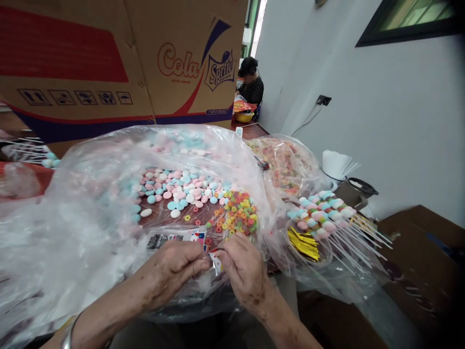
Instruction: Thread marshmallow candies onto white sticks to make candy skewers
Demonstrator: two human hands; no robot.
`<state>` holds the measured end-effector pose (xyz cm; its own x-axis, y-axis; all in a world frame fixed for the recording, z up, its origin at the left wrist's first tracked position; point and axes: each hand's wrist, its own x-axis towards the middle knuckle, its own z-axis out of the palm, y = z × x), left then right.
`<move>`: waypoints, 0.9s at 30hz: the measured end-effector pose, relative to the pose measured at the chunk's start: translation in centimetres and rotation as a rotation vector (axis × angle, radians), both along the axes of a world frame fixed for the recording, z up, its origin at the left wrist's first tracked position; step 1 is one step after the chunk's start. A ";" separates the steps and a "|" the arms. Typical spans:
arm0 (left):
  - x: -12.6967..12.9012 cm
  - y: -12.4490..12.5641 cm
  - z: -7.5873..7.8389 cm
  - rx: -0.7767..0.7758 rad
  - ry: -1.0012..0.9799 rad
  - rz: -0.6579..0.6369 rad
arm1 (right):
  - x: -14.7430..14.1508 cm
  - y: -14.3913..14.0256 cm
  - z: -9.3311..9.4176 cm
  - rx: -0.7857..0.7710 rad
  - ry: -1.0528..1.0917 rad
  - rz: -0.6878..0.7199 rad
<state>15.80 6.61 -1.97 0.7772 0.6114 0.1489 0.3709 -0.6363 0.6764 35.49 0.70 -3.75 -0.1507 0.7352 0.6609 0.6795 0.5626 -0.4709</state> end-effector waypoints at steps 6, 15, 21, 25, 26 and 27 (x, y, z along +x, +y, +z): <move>0.4 -0.4 -0.2 -0.194 -0.079 0.069 | 0.0 -0.2 -0.1 0.063 0.008 -0.078; -0.4 0.1 -1.3 -0.069 -0.134 0.086 | 0.4 -0.7 1.2 -0.190 0.153 0.024; -0.4 -0.2 -2.0 -0.078 -0.093 0.057 | 0.2 -1.0 1.1 -0.130 0.117 -0.104; -0.2 -0.4 -2.1 -0.089 -0.101 0.084 | 1.9 -1.4 1.6 -0.078 0.092 -0.098; -0.2 -0.3 -2.2 -0.080 -0.130 0.085 | 3.2 -1.6 1.7 -0.079 0.091 -0.128; -0.3 -0.3 -2.4 -0.071 -0.158 0.081 | 4.9 -1.8 1.8 -0.073 0.080 -0.201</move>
<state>15.50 6.34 -4.32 0.6952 0.6844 0.2198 0.3047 -0.5575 0.7722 40.42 -1.14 -1.96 0.0549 0.7915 0.6087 0.7333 0.3818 -0.5626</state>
